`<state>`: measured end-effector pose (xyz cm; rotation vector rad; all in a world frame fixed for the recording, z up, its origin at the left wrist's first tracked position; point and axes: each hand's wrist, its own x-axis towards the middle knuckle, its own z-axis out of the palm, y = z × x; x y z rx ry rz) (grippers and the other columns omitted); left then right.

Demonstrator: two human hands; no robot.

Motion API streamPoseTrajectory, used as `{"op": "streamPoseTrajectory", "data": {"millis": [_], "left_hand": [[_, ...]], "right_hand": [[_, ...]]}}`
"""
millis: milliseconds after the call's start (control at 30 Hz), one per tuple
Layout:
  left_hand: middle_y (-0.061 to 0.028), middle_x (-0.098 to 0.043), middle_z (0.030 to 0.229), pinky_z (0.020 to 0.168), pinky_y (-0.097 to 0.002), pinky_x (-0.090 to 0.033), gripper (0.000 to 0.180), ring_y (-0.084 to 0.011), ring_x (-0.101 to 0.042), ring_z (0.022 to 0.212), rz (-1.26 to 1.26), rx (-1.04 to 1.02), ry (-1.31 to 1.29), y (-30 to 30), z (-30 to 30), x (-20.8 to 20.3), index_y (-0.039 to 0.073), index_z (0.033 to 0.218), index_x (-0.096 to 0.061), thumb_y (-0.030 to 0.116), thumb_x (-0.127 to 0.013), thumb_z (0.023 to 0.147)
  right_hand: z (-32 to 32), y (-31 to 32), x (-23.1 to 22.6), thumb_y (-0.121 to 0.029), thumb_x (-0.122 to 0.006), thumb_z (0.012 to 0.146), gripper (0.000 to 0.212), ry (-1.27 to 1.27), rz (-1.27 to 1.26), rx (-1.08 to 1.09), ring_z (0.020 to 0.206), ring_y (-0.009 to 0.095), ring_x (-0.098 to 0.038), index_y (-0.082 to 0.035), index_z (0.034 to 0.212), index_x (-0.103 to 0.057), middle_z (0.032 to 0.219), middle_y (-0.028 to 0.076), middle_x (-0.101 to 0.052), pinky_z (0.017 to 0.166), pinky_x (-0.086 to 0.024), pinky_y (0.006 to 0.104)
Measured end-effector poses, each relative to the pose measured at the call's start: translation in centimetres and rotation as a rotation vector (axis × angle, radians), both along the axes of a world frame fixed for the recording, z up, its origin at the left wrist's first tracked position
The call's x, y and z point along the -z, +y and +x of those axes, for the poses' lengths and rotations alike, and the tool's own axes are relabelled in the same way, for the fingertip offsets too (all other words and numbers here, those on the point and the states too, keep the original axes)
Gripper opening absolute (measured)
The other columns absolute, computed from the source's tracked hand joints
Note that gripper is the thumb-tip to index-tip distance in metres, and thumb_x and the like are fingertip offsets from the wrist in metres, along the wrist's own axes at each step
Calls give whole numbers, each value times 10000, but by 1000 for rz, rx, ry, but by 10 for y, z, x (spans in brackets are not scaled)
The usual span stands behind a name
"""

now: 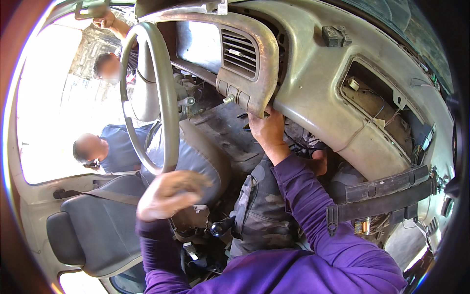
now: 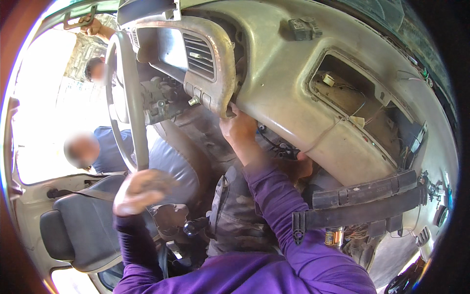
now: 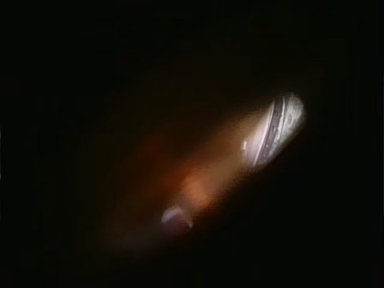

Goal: The person works on the dashboard area of a car, manipulating wires and components behind the steering wheel and instrument panel. They connect and disconnect electrical connectors, adjust parts within the dashboard cavity, and handle various tools and components throughout the process.

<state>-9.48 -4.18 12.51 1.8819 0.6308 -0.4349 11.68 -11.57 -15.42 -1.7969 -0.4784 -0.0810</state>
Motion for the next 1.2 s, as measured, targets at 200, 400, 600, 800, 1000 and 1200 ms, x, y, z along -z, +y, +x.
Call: {"op": "streamPoseTrajectory", "data": {"millis": [200,400,600,800,1000,1200], "left_hand": [[-183,-695,1274,883,-378,-554,556,-237,-702,938,586,19,-132,4,40,111,-3,1398,-583,230,-731,916],[-311,-586,1406,979,-410,-527,767,-403,-688,1082,699,-213,-442,61,131,175,-43,1571,-305,126,-663,913],[-329,-572,1403,1007,-431,-528,907,-435,-625,1244,903,-260,-216,63,190,187,-50,1613,-18,21,-586,909],[-235,-673,1228,813,-367,-583,599,-260,-714,1008,348,-359,-495,95,179,204,44,1473,-374,25,-600,918],[-305,-725,1031,907,-563,-534,419,-489,-690,1035,964,-83,-66,25,174,107,-13,1207,-642,276,-624,903],[-169,-711,1285,863,-348,-564,464,-208,-715,995,538,246,103,-70,111,-17,58,1332,-673,255,-747,918]], "right_hand": [[-3,10,9,-171,-753,855,121,-85,8,57,859,375,-738,-80,934,-758,911,160,-762,782,-580,430],[-1,9,-4,-177,-762,820,148,-4,-10,95,850,390,-738,-87,937,-765,885,175,-762,754,-585,449],[6,5,5,-213,-773,799,231,5,11,80,940,414,-701,-91,996,-769,955,182,-743,836,-559,465],[0,7,-3,-355,-794,787,488,295,-20,-158,1265,392,-585,-108,1208,-775,1302,189,-683,1098,-450,452],[7,-2,-19,-346,-760,837,513,328,-18,-223,1285,375,-574,-98,1284,-718,1320,176,-673,1087,-445,448],[2,28,10,-226,-803,826,297,59,115,34,998,364,-727,-71,1074,-750,1008,175,-766,879,-569,417]]}}
